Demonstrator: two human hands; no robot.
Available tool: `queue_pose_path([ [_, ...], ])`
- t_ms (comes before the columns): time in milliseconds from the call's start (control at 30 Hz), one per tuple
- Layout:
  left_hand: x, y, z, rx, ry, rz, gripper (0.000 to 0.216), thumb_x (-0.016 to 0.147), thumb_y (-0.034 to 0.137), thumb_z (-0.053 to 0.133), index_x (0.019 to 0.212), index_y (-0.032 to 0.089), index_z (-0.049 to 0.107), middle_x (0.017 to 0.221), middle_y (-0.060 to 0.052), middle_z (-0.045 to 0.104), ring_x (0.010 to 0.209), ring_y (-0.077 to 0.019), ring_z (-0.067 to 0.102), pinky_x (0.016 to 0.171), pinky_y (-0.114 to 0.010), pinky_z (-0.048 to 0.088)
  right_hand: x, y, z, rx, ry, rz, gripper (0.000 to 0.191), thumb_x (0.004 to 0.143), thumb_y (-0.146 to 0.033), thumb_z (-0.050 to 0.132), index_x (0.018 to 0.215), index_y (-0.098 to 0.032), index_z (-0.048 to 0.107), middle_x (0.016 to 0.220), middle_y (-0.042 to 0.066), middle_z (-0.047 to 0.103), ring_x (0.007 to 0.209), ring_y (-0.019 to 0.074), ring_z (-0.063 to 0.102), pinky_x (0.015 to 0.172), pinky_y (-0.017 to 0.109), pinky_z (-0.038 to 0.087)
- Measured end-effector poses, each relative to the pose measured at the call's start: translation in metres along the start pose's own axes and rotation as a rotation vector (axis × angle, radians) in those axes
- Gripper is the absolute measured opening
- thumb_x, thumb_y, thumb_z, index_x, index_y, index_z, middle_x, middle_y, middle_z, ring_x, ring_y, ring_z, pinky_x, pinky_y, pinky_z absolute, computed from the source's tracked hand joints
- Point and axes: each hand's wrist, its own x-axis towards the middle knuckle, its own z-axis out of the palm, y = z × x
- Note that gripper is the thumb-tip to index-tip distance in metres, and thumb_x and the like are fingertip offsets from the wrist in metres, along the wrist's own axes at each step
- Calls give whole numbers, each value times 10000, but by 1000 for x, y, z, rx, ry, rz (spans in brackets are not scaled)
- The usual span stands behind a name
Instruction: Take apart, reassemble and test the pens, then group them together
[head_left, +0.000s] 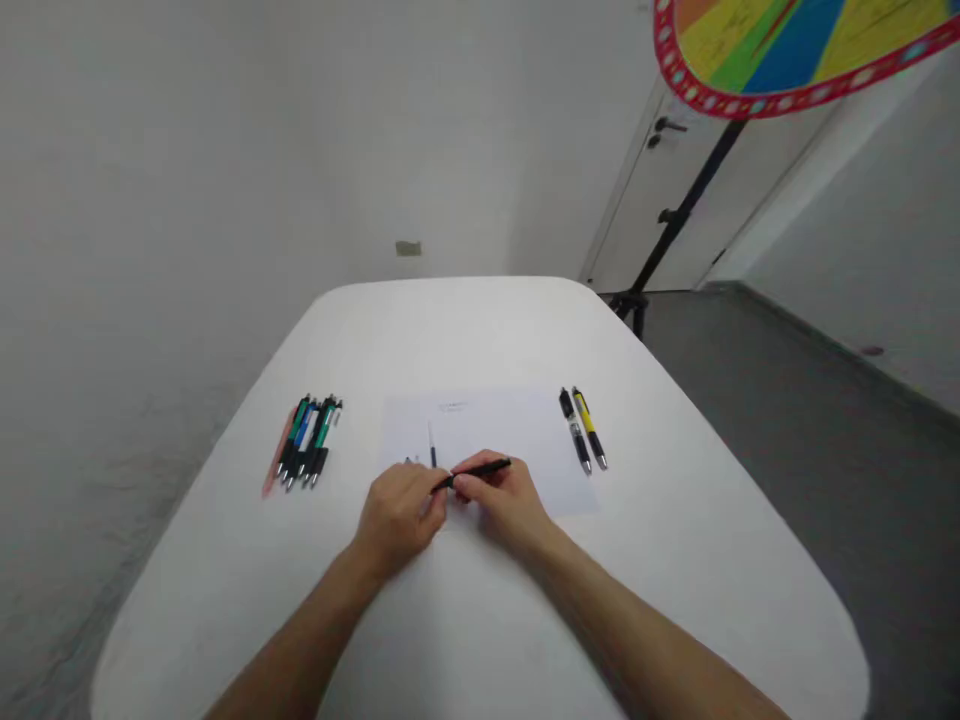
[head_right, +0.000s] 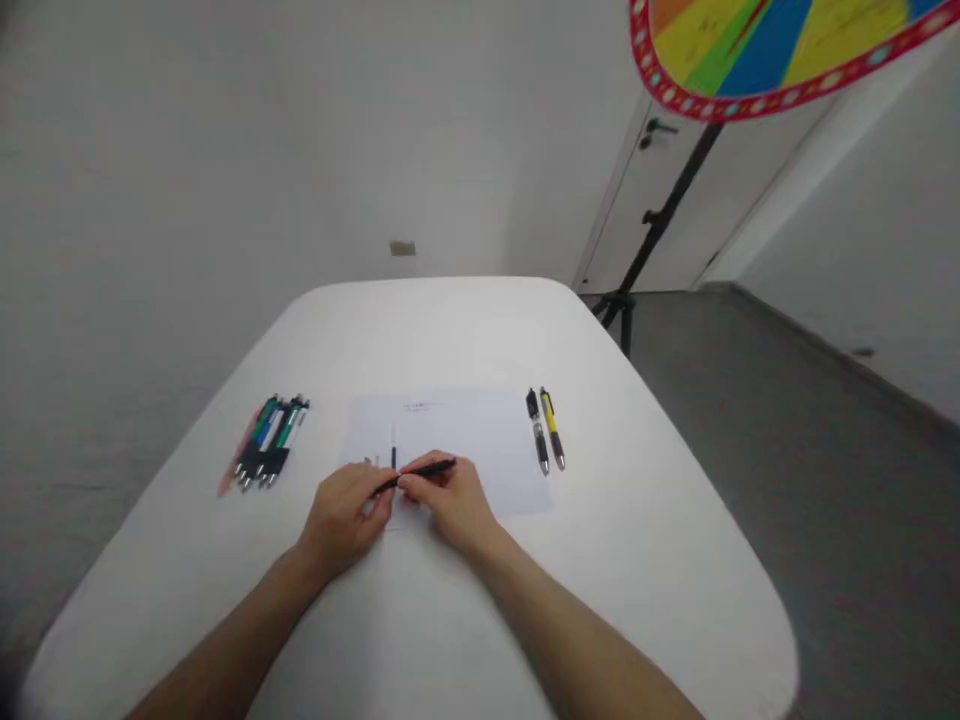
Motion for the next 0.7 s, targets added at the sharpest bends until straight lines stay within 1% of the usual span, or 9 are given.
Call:
queue_pose_path([
  [300, 1, 1, 0, -12, -2, -9, 120, 927, 184, 494, 914, 168, 613, 730, -40, 696, 649, -178, 627, 615, -302, 502, -2, 1, -3, -28, -6, -5, 144, 660, -312, 767, 723, -193, 715, 612, -4, 668, 570, 137, 584, 590, 291, 492],
  [700, 1, 0, 2, -21, -3, -25, 122, 923, 195, 504, 894, 170, 620, 716, -32, 694, 633, -163, 621, 603, -291, 498, -1, 0, -4, -2, -5, -4, 152, 651, -313, 775, 723, -195, 712, 605, -8, 666, 563, 132, 580, 590, 288, 486],
])
